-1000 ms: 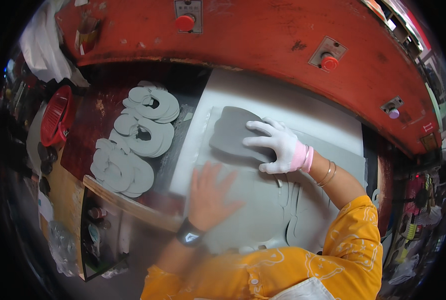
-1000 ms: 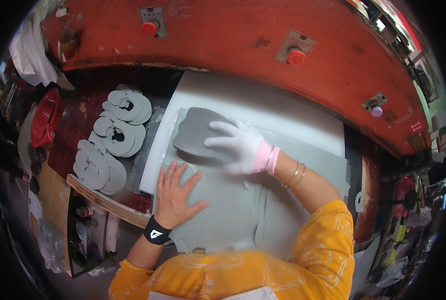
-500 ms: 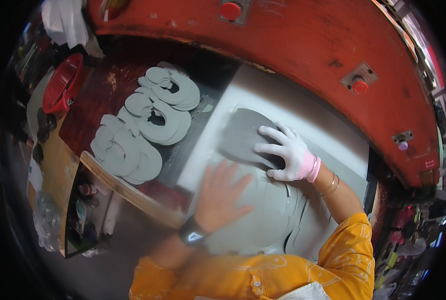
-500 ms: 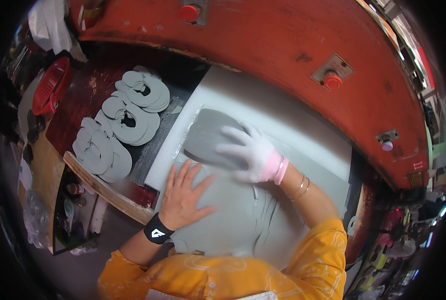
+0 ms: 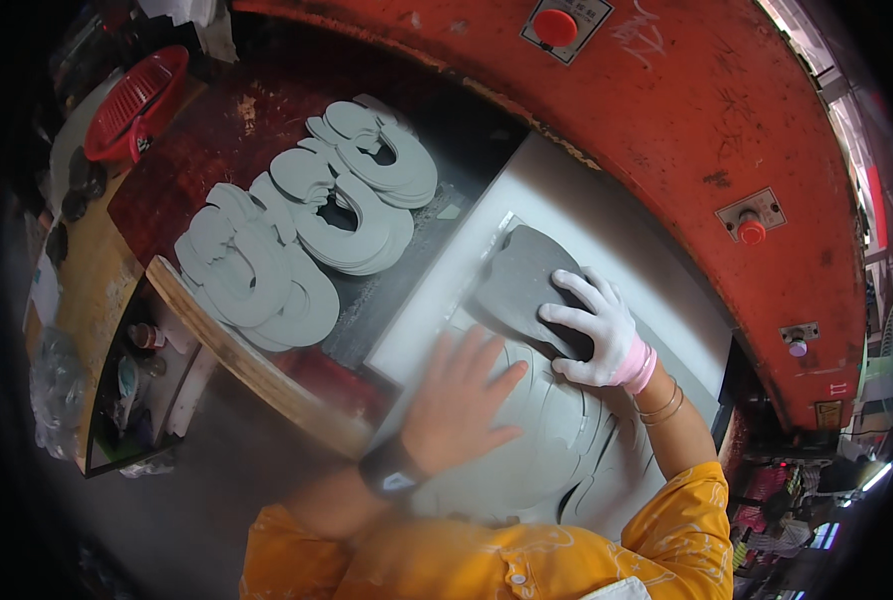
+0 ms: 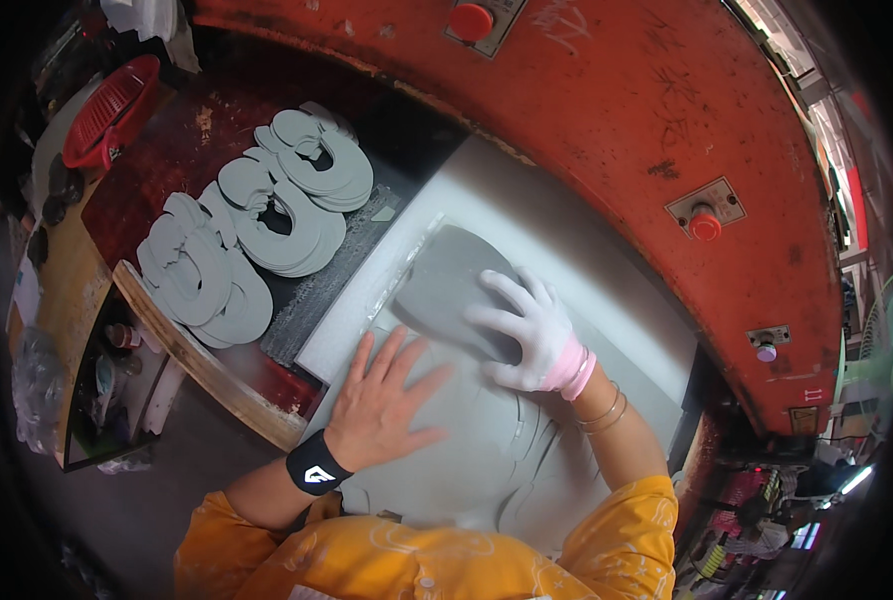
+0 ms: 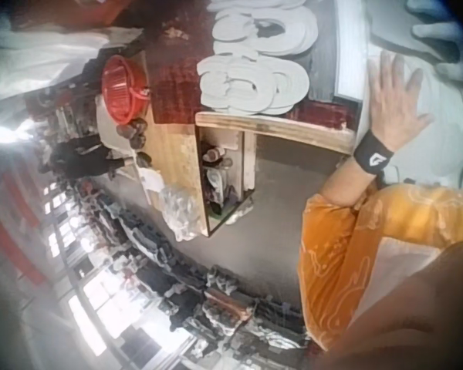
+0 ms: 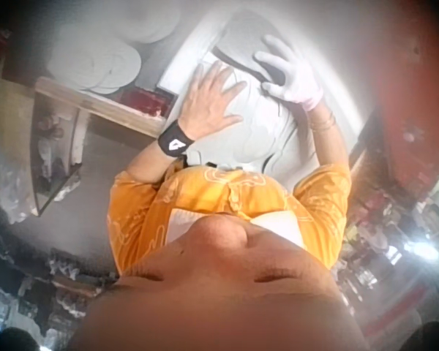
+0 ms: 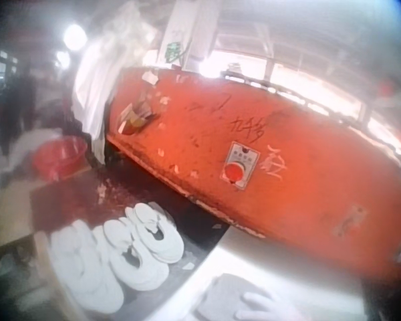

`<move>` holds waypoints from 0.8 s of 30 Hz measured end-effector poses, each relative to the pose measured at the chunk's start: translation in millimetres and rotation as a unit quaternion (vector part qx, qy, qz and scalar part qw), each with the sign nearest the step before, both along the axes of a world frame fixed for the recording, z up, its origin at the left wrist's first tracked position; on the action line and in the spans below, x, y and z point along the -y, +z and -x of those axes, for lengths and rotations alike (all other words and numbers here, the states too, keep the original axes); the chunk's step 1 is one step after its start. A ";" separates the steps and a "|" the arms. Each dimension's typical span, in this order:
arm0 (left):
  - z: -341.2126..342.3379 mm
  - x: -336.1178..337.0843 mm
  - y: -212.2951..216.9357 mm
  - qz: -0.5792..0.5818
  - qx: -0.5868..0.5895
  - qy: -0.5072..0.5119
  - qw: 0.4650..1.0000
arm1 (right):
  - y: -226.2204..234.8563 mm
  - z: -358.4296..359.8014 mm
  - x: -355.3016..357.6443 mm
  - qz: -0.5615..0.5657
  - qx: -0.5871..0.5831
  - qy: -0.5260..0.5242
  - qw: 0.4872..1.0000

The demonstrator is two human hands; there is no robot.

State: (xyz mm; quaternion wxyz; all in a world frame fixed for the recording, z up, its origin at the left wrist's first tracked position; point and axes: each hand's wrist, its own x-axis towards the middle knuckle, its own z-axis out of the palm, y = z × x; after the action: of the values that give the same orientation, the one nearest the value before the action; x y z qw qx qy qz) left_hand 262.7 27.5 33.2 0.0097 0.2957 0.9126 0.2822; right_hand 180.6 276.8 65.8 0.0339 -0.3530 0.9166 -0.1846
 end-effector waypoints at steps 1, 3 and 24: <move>0.1 0.5 0.3 0.009 0.011 0.000 1.000 | 0.4 0.0 1.7 -0.003 -0.001 0.000 1.000; 0.4 -0.3 -0.1 0.008 -0.004 0.004 1.000 | 1.1 -0.4 3.0 -0.017 0.006 -0.005 1.000; 107.8 18.6 -6.1 -0.034 0.026 0.022 0.999 | -41.1 -82.4 -55.7 0.074 -0.018 -0.322 0.944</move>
State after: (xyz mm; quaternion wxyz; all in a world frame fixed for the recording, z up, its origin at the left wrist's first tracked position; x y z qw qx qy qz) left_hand 154.9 9.0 27.1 0.0172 0.2680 0.9081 0.3212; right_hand 263.0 332.4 24.7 -0.0704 -0.0434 0.9656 -0.2466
